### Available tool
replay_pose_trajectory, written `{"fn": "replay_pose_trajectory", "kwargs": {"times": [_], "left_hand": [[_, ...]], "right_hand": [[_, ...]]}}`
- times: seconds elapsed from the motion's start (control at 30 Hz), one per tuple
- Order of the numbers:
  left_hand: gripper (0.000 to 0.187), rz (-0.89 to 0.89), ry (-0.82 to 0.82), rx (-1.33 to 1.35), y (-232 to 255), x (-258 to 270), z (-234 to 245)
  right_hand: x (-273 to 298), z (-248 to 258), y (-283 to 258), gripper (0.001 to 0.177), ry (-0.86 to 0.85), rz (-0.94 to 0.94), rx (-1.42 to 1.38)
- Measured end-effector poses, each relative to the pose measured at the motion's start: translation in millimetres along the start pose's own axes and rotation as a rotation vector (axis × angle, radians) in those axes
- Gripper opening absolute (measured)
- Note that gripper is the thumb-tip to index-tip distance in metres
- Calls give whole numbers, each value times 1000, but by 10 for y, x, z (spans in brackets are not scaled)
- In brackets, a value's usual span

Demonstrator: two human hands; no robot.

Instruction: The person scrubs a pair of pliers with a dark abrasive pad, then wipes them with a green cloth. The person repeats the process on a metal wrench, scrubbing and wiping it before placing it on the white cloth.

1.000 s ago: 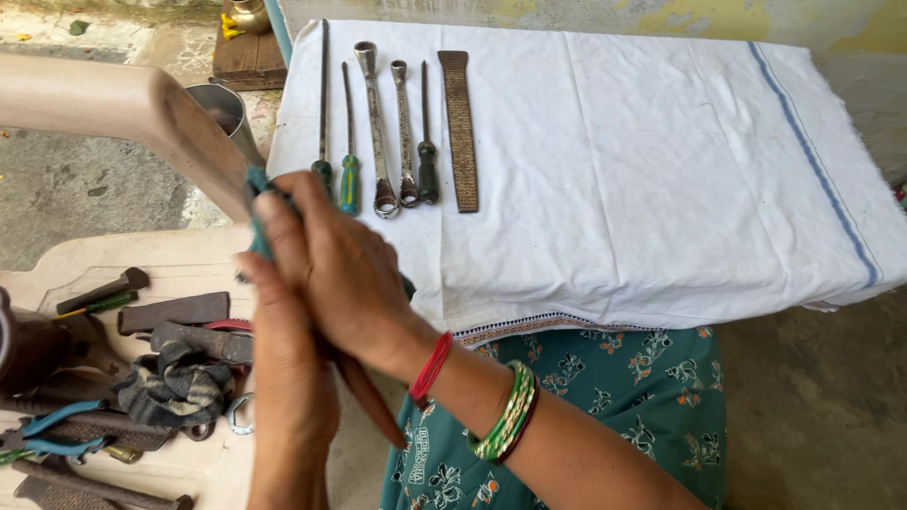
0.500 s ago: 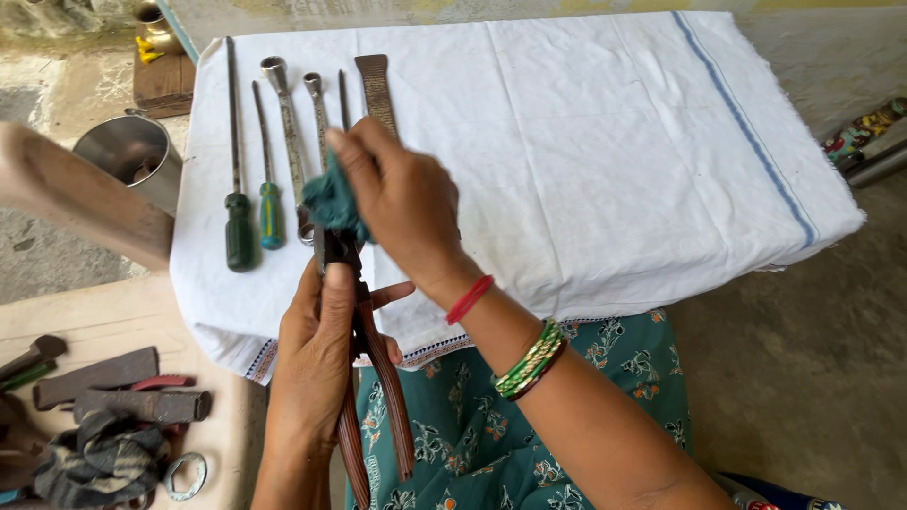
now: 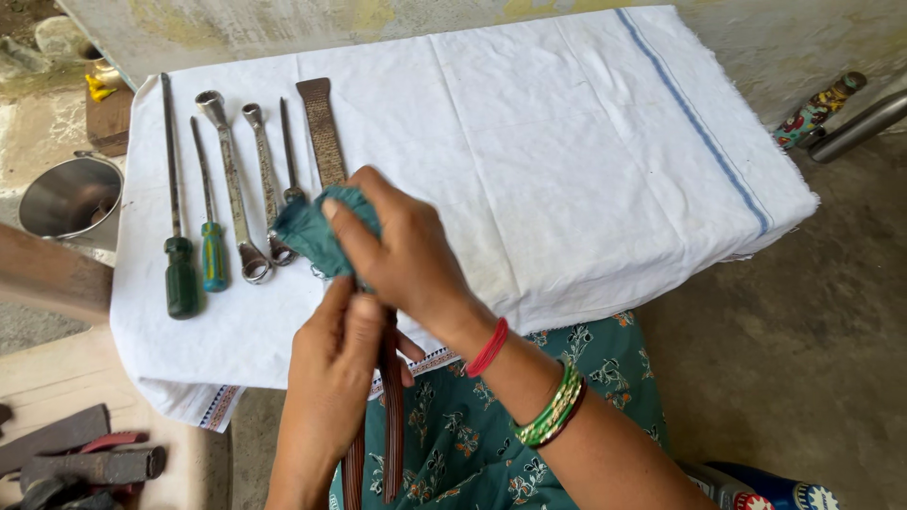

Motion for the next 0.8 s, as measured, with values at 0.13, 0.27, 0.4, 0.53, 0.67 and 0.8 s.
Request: {"fn": "replay_pose_trajectory", "kwargs": {"times": [0.13,0.27,0.4,0.53,0.67,0.8], "left_hand": [[46,7,-38,103,57,-56,-212],[53,-25,-8,192,53,-170,-269],[66,-86,134,245,45,-409,-85],[80,-126,202,-18,38,-484,-80],[61,-317,15,-17,173,-418,-294],[64,-137,-66,141,208,-477,-470]], "right_hand": [[-178,61,361,34,-69,-216,-193],[-231,125,589,35,21,-365,-751],[-24,297,358,36,128,-52,-382],[111,249,-18,41,136,292,-38],[-25,171,166,45,67,-10,23],[-218,60,564,38,-106,-343,-95]]}}
Point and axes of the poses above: each hand's wrist, its own x-axis away from the middle knuckle, its own z-axis out of the back of the hand, y = z × x, the point moved 5 cm from there along -x, towards the middle knuckle, and after that the axes turned 13 degrees about x, right-handed, at the moved point
